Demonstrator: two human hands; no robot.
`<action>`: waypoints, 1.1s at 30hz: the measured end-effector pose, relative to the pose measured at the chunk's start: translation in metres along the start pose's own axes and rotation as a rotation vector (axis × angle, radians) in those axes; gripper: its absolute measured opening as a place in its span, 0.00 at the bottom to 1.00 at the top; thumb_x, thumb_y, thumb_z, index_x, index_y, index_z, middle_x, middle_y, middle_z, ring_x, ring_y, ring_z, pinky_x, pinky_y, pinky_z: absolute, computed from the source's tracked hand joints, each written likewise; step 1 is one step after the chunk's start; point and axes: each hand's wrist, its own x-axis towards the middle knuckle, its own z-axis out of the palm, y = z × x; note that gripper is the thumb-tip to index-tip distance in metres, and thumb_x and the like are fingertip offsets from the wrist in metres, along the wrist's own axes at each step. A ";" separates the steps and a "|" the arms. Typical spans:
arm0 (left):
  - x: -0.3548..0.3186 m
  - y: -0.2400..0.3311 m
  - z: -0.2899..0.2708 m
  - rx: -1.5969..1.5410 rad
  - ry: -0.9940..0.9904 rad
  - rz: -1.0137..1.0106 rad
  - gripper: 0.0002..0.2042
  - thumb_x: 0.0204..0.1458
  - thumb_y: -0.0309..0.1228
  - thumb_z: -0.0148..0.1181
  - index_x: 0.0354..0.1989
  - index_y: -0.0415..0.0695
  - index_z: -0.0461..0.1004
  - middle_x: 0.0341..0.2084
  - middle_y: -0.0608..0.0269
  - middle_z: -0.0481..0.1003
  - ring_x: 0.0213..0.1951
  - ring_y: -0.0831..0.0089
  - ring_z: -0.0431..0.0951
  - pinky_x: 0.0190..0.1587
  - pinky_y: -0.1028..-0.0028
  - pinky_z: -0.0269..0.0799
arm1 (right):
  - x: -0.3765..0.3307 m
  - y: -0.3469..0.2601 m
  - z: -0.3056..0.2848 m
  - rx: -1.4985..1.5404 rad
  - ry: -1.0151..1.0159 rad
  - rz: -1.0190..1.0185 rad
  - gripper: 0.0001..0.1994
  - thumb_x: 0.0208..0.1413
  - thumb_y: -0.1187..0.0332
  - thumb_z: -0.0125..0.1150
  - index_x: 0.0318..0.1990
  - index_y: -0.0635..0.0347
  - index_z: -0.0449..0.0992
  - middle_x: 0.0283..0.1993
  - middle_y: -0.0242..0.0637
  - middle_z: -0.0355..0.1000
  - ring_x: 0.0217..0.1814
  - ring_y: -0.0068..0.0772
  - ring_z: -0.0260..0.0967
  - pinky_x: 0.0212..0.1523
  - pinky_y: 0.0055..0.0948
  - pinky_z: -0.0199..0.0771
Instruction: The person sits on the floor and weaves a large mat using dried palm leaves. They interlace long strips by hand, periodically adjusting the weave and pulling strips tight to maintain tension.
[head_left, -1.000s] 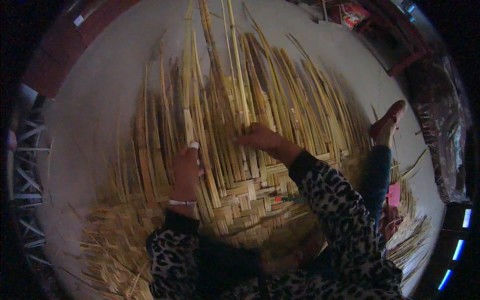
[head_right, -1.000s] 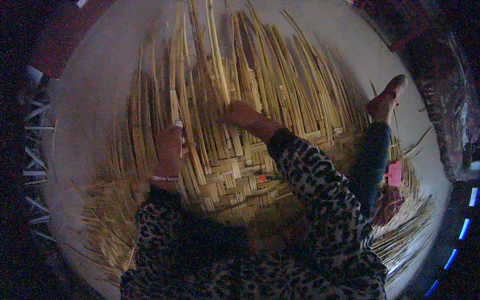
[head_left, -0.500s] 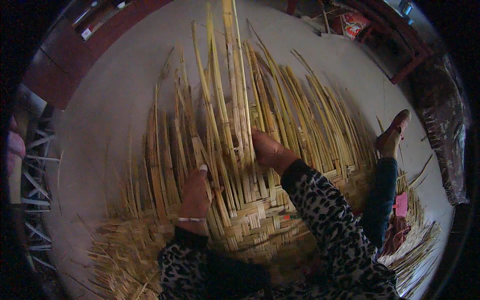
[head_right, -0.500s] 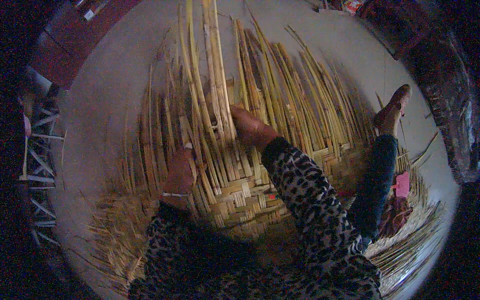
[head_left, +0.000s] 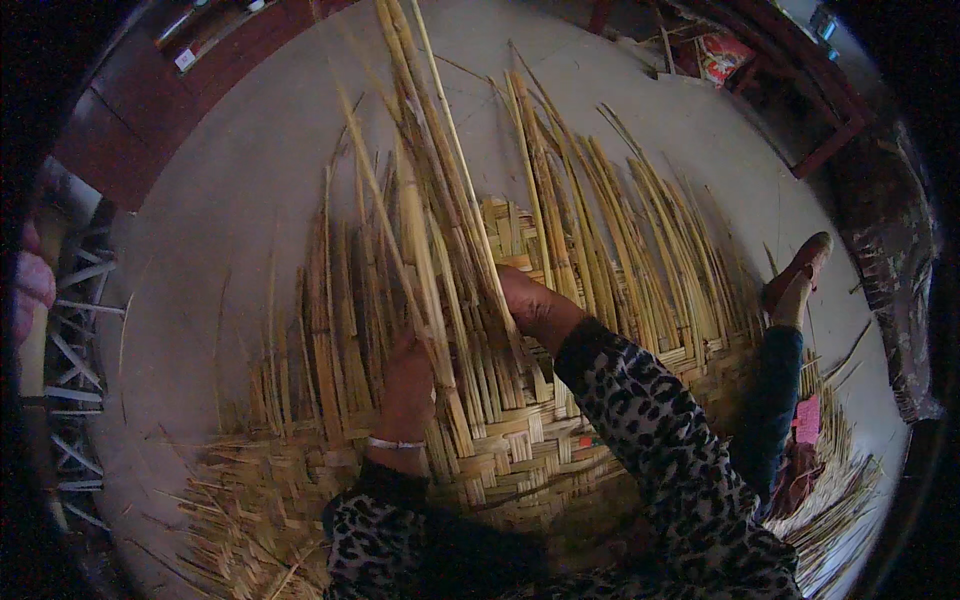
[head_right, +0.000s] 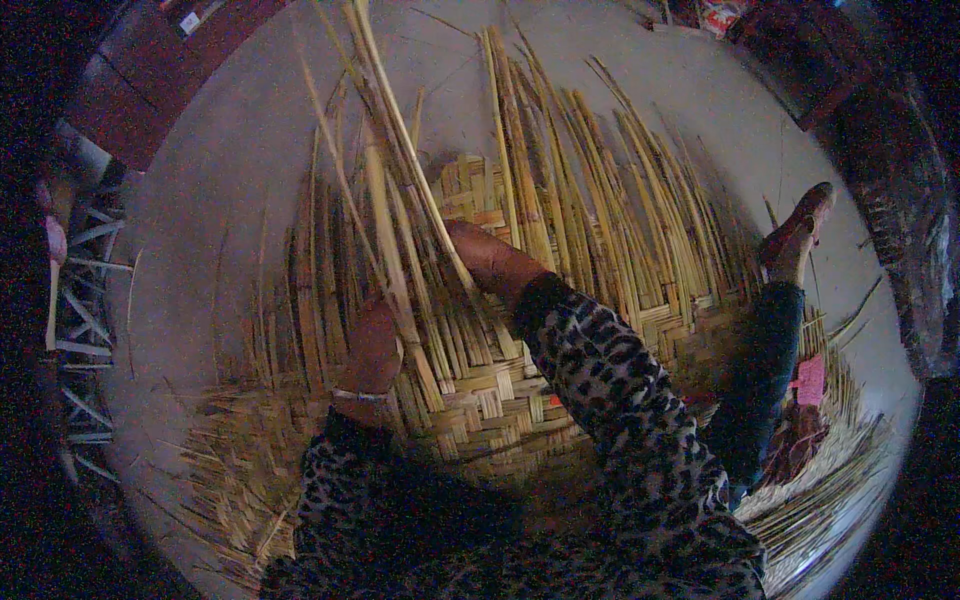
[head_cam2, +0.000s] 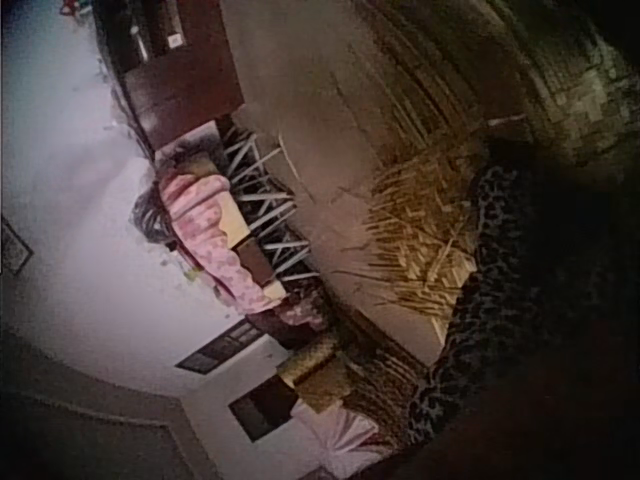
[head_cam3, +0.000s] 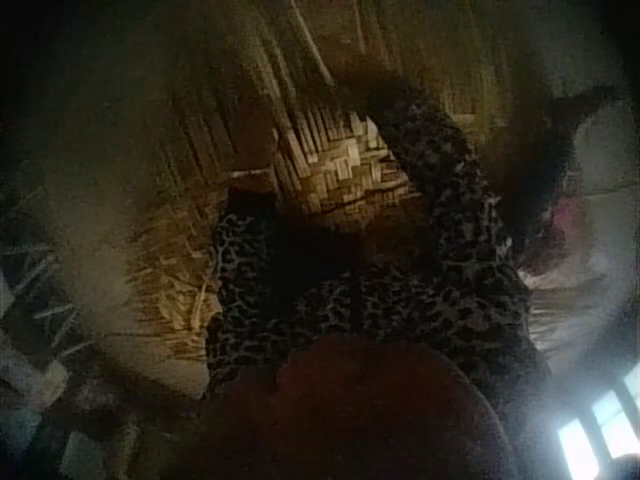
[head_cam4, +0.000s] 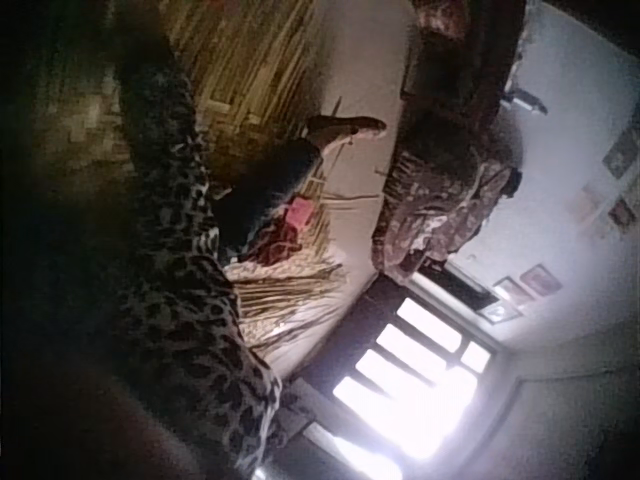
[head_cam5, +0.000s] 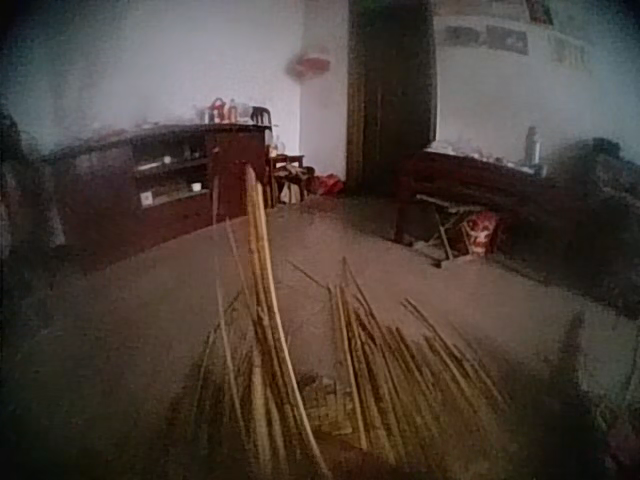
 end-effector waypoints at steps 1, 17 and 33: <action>0.002 0.001 0.003 0.209 0.023 0.030 0.18 0.62 0.37 0.38 0.58 0.44 0.61 0.56 0.61 0.65 0.58 0.69 0.64 0.59 0.70 0.60 | 0.000 -0.003 0.000 0.078 0.026 0.119 0.19 0.58 0.60 0.50 0.52 0.64 0.71 0.48 0.39 0.72 0.46 0.29 0.68 0.47 0.29 0.68; -0.018 0.048 0.029 1.137 -0.115 0.321 0.11 0.50 0.33 0.55 0.36 0.39 0.77 0.24 0.51 0.75 0.29 0.56 0.76 0.34 0.62 0.70 | -0.048 0.002 -0.008 0.426 0.415 0.083 0.14 0.57 0.68 0.54 0.48 0.63 0.68 0.40 0.35 0.71 0.40 0.30 0.70 0.38 0.31 0.73; -0.030 0.052 0.029 1.702 -0.129 0.331 0.09 0.45 0.30 0.58 0.33 0.38 0.75 0.30 0.47 0.74 0.35 0.52 0.75 0.37 0.59 0.69 | -0.177 0.070 -0.004 0.866 0.876 -0.126 0.13 0.58 0.65 0.53 0.46 0.63 0.70 0.45 0.41 0.72 0.45 0.35 0.71 0.44 0.38 0.74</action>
